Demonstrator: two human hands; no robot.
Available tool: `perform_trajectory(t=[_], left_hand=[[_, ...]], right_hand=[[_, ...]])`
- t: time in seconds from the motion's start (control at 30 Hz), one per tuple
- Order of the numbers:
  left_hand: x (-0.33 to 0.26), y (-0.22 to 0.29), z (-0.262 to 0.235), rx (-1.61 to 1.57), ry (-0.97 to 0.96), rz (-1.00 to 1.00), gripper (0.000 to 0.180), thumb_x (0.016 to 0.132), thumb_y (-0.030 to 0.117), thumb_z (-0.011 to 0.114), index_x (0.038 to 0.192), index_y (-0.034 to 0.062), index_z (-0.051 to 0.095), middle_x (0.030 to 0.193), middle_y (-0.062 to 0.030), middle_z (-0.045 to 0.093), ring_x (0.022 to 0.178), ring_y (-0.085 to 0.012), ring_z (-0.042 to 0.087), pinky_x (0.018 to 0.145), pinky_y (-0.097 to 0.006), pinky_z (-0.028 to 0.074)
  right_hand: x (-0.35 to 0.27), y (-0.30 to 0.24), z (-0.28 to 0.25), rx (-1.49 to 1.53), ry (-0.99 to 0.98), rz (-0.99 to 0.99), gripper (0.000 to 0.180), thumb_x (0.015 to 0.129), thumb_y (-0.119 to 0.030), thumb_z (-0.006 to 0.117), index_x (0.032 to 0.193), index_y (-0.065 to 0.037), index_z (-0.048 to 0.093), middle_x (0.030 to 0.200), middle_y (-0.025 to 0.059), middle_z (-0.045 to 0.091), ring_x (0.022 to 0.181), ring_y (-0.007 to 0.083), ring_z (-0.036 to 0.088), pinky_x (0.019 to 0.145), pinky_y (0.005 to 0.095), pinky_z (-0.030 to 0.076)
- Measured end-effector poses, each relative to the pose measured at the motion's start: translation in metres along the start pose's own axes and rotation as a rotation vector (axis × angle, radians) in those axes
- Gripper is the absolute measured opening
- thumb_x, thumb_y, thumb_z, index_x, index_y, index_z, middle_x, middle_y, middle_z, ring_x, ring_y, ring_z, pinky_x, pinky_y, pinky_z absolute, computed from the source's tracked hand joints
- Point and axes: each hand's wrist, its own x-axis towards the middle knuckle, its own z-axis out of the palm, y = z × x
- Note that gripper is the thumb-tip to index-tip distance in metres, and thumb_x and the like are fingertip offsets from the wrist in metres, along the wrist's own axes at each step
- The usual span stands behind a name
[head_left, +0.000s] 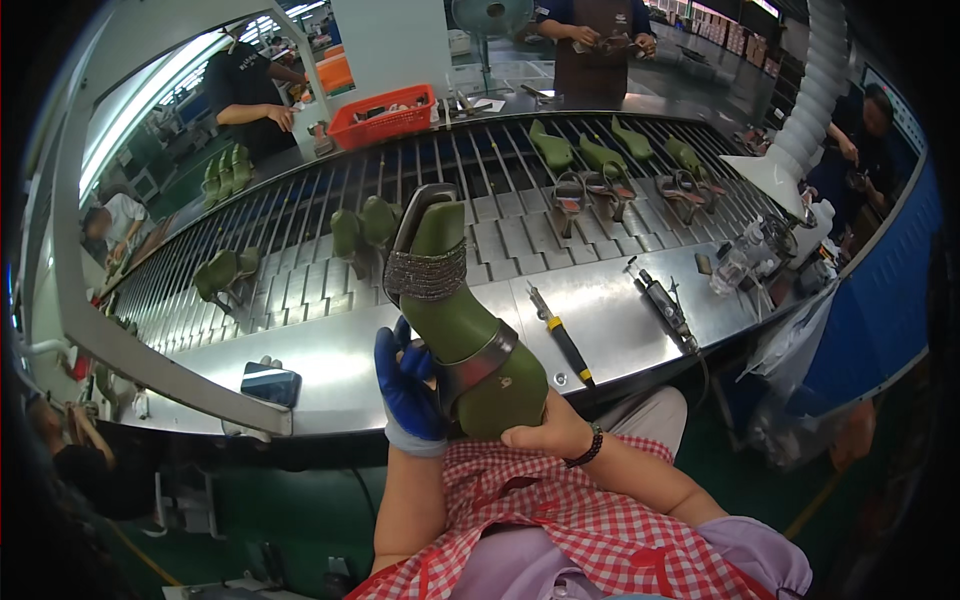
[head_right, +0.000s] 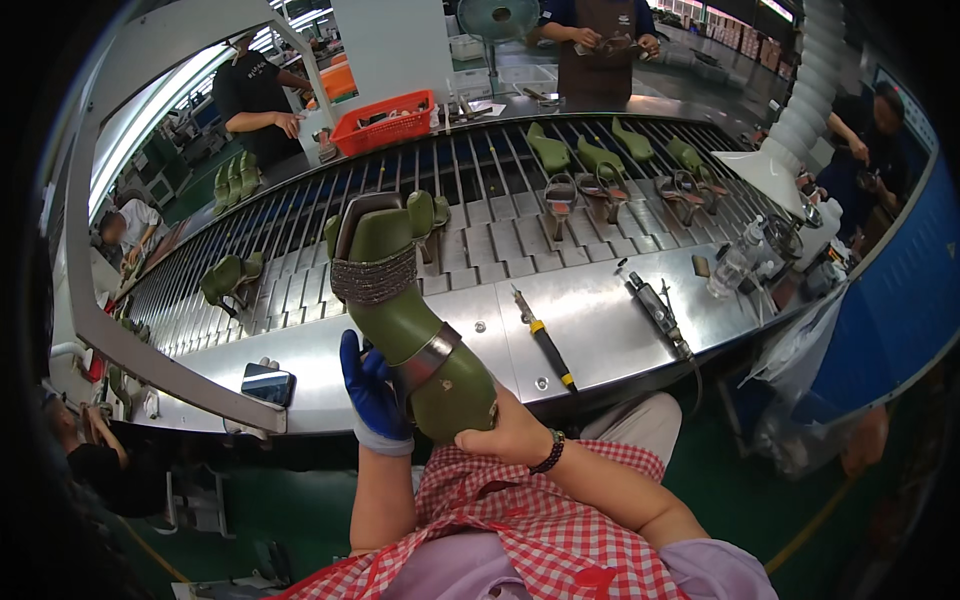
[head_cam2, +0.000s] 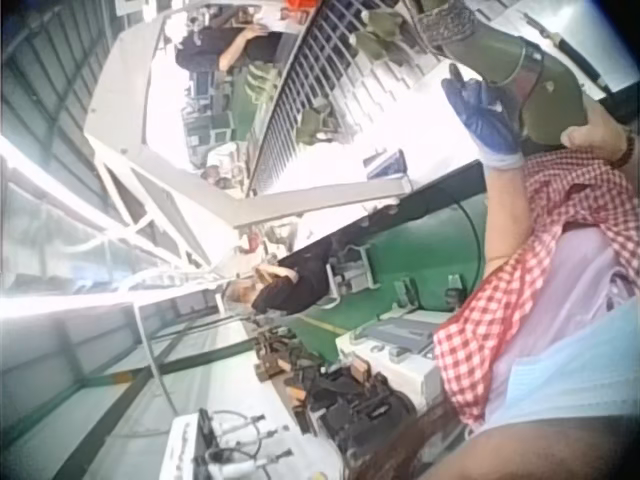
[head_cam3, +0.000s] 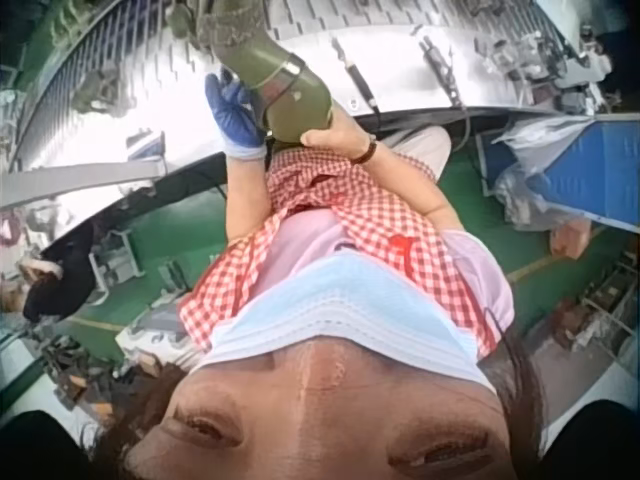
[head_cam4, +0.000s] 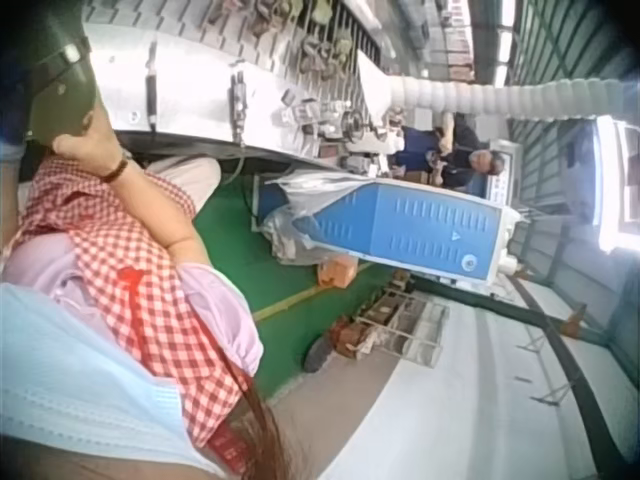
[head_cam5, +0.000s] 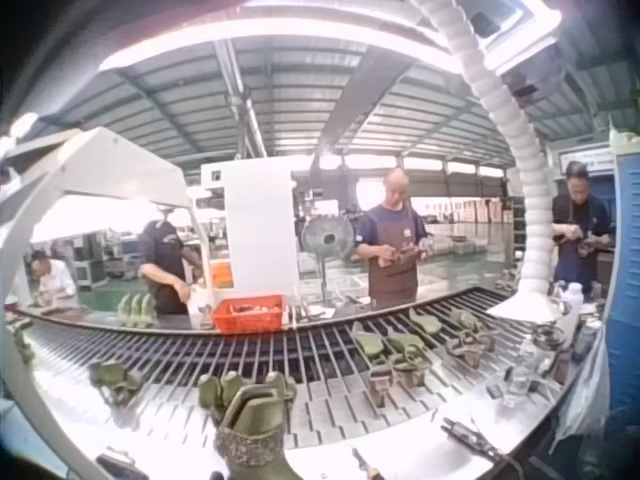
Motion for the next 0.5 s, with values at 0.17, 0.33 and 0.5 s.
perform_trajectory(t=[0.17,0.33,0.5], left_hand=[[-0.009,-0.022,-0.02,0.19,0.265,0.092,0.04,0.095,0.04,0.048,0.118,0.0087,0.056,0.112,-0.0087,0.063,0.101,-0.0247,0.061,0.091,-0.038,0.049],[-0.012,-0.009,-0.027,-0.016,0.062,-0.089,0.04,0.096,0.042,0.047,0.112,0.0078,0.061,0.11,-0.0122,0.065,0.103,-0.0265,0.062,0.091,-0.039,0.05],[-0.017,0.012,-0.041,0.115,0.308,-0.168,0.046,0.095,0.047,0.047,0.111,0.0059,0.062,0.113,-0.0153,0.065,0.104,-0.0293,0.063,0.092,-0.043,0.051]], right_hand=[[-0.002,0.001,0.004,-0.089,0.044,-0.005,0.081,0.071,-0.003,0.067,0.142,-0.003,0.027,0.127,0.0081,0.048,0.116,0.0138,0.048,0.097,0.0314,0.042],[-0.003,0.005,0.01,-0.177,0.063,0.022,0.075,0.072,-0.004,0.064,0.14,-0.003,0.03,0.122,0.0069,0.051,0.111,0.0127,0.05,0.094,0.03,0.043],[-0.001,0.005,0.025,0.027,0.066,0.057,0.068,0.073,-0.003,0.063,0.136,-0.002,0.036,0.114,0.0045,0.055,0.102,0.0106,0.054,0.085,0.0271,0.047]])
